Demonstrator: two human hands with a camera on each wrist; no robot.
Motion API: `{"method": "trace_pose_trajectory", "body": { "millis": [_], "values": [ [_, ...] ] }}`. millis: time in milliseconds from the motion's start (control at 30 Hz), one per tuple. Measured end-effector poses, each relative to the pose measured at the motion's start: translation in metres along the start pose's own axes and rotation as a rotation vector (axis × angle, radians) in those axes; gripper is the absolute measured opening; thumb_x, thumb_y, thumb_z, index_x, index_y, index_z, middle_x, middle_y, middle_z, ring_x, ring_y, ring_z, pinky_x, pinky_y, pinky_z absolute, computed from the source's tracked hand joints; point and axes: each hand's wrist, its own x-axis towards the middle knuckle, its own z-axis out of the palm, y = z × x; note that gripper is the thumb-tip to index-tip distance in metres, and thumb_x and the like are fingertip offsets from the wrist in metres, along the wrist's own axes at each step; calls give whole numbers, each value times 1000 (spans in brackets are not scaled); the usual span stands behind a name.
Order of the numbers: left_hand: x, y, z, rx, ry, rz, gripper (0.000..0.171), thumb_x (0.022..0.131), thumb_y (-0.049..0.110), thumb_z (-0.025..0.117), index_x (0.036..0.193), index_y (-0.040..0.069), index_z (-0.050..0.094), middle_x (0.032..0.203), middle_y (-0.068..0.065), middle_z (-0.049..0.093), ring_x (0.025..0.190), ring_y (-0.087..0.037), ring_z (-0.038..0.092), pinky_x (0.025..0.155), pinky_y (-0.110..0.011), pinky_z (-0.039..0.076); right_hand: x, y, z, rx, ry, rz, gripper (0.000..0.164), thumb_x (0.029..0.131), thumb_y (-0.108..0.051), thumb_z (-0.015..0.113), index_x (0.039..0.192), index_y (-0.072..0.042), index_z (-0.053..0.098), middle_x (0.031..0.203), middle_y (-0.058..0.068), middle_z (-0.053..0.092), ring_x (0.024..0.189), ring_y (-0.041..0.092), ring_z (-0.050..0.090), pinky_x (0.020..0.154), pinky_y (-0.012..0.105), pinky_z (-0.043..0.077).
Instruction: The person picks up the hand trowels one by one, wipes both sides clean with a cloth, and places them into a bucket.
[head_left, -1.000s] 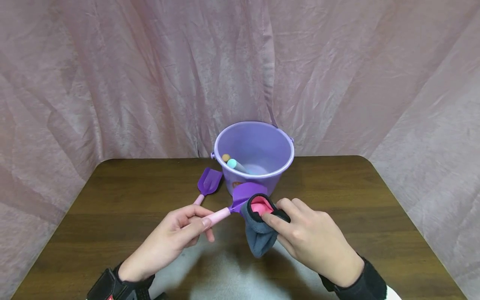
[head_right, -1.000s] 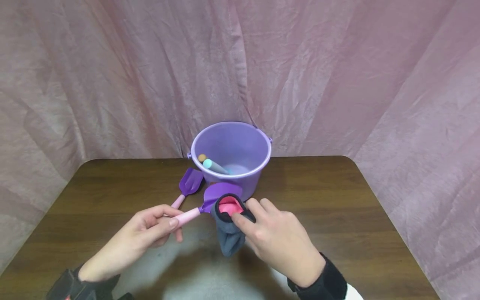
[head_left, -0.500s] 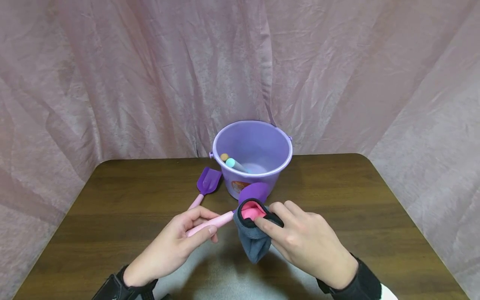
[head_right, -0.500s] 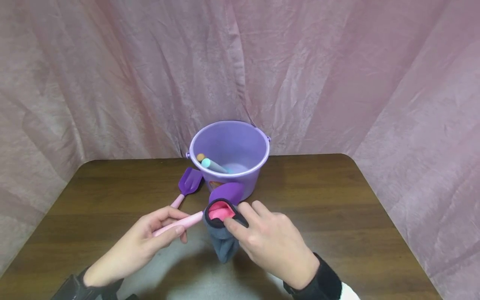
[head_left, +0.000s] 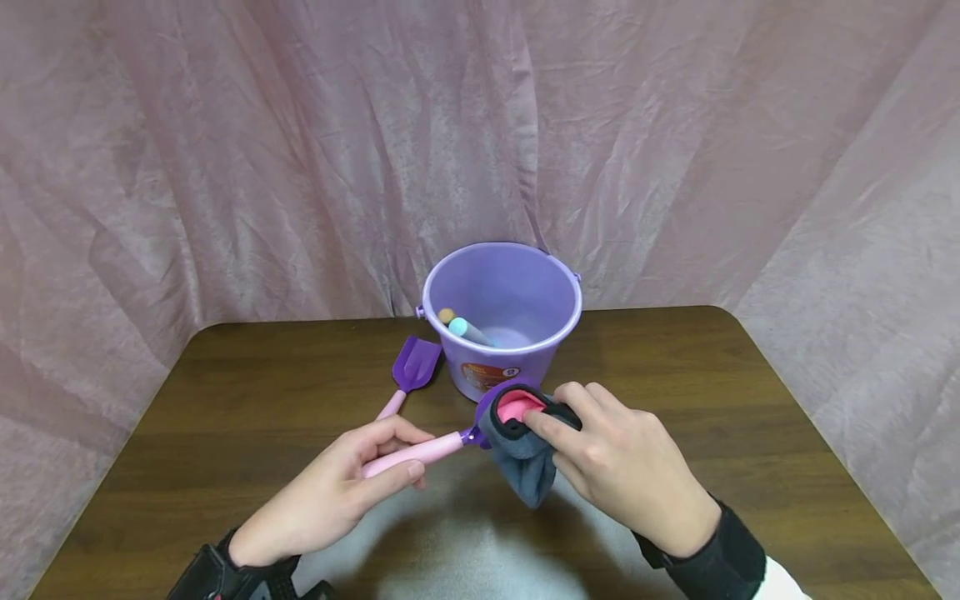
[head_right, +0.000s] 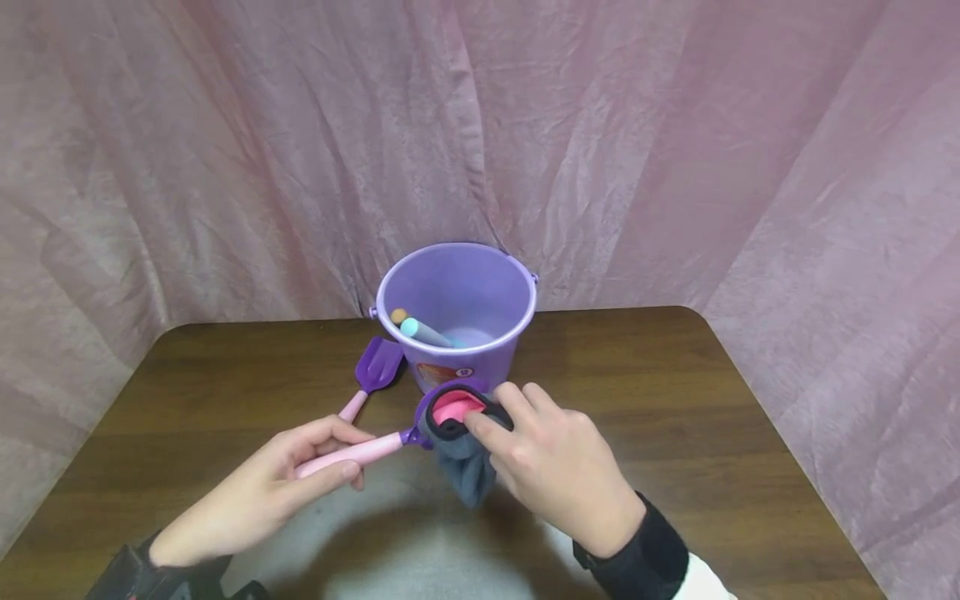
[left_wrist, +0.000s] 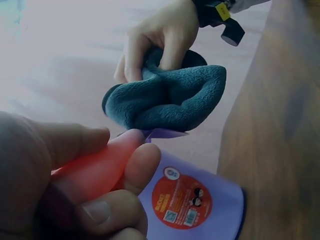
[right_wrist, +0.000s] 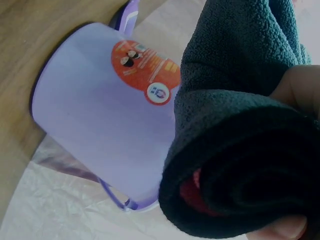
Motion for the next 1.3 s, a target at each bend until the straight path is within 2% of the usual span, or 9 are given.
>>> {"method": "trace_pose_trajectory", "body": {
  "millis": [233, 367, 600, 833, 1000, 1133, 1300],
  "values": [
    [-6, 3, -10, 22, -26, -17, 18, 108, 17, 66, 125, 20, 68, 95, 0, 74, 90, -17, 70, 81, -29, 56, -2, 10, 0, -28, 15, 50, 43, 87, -11, 61, 125, -21, 79, 105, 8, 60, 79, 23, 58, 39, 30, 40],
    [-9, 5, -16, 28, -33, 2, 20, 108, 15, 64, 127, 21, 68, 95, 0, 74, 89, -17, 69, 80, -30, 55, -3, 15, 0, -36, 23, 78, 41, 91, -14, 59, 126, -21, 79, 105, 8, 60, 78, 23, 58, 38, 29, 37],
    [-12, 9, -22, -9, -36, 18, 22, 108, 10, 63, 126, 21, 69, 95, -4, 74, 91, -21, 69, 84, -29, 54, -4, 24, -2, -45, 29, 114, 36, 93, -15, 62, 124, -19, 79, 104, 9, 60, 80, 25, 60, 38, 34, 42],
    [-13, 10, -29, -36, -46, 30, 23, 108, 7, 61, 127, 18, 68, 96, -4, 74, 96, -22, 69, 90, -30, 54, -5, 28, -3, -60, 28, 136, 36, 92, -14, 65, 125, -20, 78, 104, 9, 60, 81, 25, 61, 37, 35, 41],
    [-14, 10, -32, -37, -48, 50, 24, 109, 5, 59, 127, 17, 68, 96, -3, 74, 95, -23, 68, 88, -30, 53, -5, 29, -3, -63, 33, 148, 35, 92, -14, 65, 125, -20, 77, 103, 8, 60, 81, 24, 60, 38, 39, 44],
    [-14, 11, -34, -42, -51, 66, 26, 109, 3, 58, 128, 17, 68, 96, -2, 74, 95, -23, 68, 87, -30, 53, -5, 30, -4, -62, 29, 154, 35, 92, -14, 66, 124, -20, 77, 103, 8, 60, 80, 23, 59, 37, 37, 43],
    [-16, 12, -38, -36, -54, 56, 26, 109, 4, 58, 128, 17, 68, 97, -3, 74, 96, -23, 68, 88, -30, 53, -5, 30, -5, -66, 24, 160, 31, 93, -17, 71, 123, -19, 78, 102, 7, 60, 79, 23, 59, 38, 38, 43]
  ]
}}
